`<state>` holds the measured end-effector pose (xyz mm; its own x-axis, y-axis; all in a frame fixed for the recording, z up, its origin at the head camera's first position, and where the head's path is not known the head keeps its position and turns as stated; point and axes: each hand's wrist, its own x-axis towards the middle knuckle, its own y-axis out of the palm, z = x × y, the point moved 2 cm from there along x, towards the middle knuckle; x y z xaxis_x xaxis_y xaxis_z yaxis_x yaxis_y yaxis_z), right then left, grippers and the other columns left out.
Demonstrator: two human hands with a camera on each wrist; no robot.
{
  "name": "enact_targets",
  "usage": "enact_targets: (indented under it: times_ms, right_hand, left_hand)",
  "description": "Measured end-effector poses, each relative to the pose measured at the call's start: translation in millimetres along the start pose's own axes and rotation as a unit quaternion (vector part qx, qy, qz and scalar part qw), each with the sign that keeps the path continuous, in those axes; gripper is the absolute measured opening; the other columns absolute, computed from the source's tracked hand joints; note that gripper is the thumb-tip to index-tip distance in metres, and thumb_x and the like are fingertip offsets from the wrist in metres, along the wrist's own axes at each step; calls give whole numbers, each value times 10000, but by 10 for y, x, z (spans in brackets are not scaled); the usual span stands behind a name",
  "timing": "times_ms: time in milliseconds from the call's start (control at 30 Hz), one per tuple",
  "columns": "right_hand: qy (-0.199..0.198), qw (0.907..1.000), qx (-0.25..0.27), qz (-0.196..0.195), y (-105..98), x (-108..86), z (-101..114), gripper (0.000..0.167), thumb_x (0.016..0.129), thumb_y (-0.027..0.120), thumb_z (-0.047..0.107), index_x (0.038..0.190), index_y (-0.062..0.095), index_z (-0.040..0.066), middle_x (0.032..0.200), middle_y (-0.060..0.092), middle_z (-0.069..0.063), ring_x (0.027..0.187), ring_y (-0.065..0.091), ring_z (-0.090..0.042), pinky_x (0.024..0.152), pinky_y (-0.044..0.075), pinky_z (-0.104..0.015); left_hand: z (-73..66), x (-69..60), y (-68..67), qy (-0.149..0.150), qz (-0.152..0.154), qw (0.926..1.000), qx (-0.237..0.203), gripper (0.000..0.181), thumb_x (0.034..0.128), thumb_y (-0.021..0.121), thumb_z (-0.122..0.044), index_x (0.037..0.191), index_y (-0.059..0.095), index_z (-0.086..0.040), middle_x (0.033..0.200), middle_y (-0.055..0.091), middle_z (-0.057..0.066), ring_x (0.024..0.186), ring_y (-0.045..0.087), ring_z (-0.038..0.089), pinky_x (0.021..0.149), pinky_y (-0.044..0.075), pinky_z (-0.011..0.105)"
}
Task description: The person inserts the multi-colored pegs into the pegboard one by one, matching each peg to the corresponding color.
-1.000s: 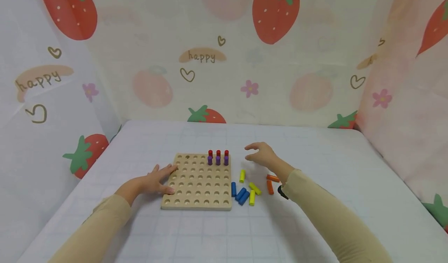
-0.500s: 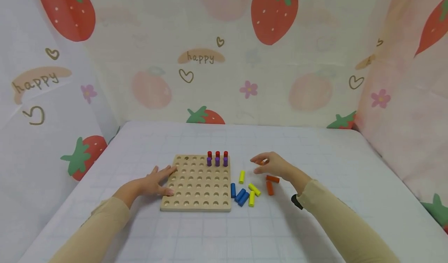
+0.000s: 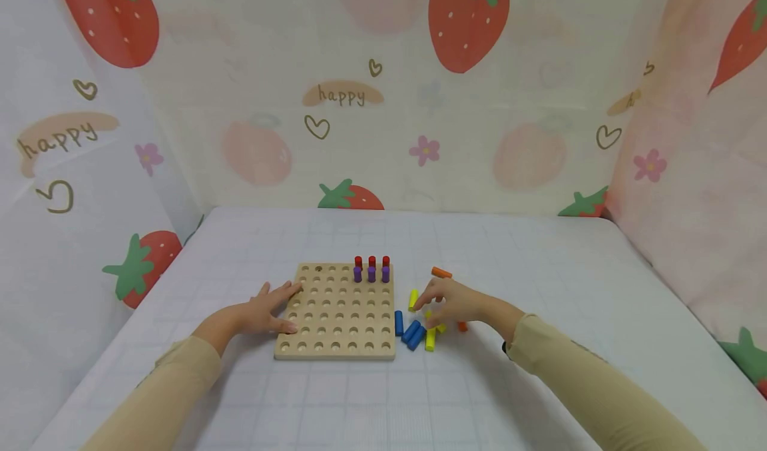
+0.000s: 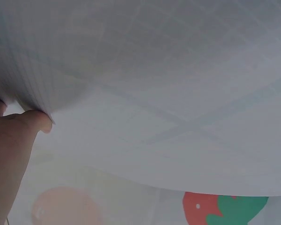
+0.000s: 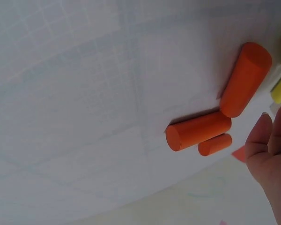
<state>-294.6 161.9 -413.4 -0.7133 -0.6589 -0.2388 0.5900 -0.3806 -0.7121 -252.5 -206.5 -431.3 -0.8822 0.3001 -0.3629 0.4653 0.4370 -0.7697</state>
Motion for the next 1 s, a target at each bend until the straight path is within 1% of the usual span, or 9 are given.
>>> enact_targets:
  times_ms: [133,200,300,467,633,767,867,1000]
  right_hand:
    - [-76,9995,-298,89,39,35,17,271,839,771,165,1105,738,130,1041,528,-11,1062,439,-267,903,409,-458]
    - [-7,9989,-453,134,56,54,24,269,832,779,181,1097,744,157,1030,509,2,1049,418,-242,878,389,-408]
    - [-20,9977,-649,212,92,86,37,260,821,790,177,1079,754,176,1012,493,-4,1013,396,-223,835,361,-361]
    - [-58,9956,-861,360,153,129,45,249,810,802,173,1054,762,206,990,481,-2,970,386,-199,808,351,-336]
    - [30,9946,-923,480,173,132,43,243,808,807,194,1043,747,198,975,473,7,969,394,-189,820,362,-334]
    - [16,9951,-879,452,158,144,65,228,811,805,184,1020,717,161,962,502,25,960,417,-178,844,391,-323]
    - [20,9962,-774,391,149,172,93,210,810,804,163,979,681,142,932,525,24,919,450,-173,823,416,-313]
    - [205,9963,-718,422,159,216,102,211,809,803,144,958,654,138,892,536,18,871,472,-164,785,430,-307]
  left_hand:
    - [4,-6,-19,15,-7,10000,15,950,853,709,-423,1552,176,-61,1586,88,250,1406,-84,527,1086,26,701]
    - [2,-9,-31,40,-25,10000,3,951,853,712,-421,1550,178,-54,1584,88,256,1405,-84,530,1089,19,696]
    - [11,-10,-35,35,-16,10000,-10,948,858,710,-418,1550,175,-52,1584,83,258,1405,-88,529,1092,10,689]
    - [15,-2,-17,103,14,9999,-49,950,855,715,-411,1547,178,-43,1580,79,268,1401,-93,535,1093,0,686]
    - [5,29,0,219,55,9997,-46,947,859,709,-413,1549,174,-47,1580,79,267,1404,-94,530,1090,2,691]
    - [-3,36,-11,285,83,9996,-13,952,862,705,-422,1548,166,-39,1576,76,279,1398,-96,541,1084,7,700]
    - [1,26,-20,247,76,9997,8,949,865,707,-413,1547,165,-35,1576,76,279,1397,-97,542,1084,10,701]
    - [16,16,-8,120,77,9999,-3,942,869,706,-402,1551,163,-48,1584,73,261,1404,-100,528,1093,9,690]
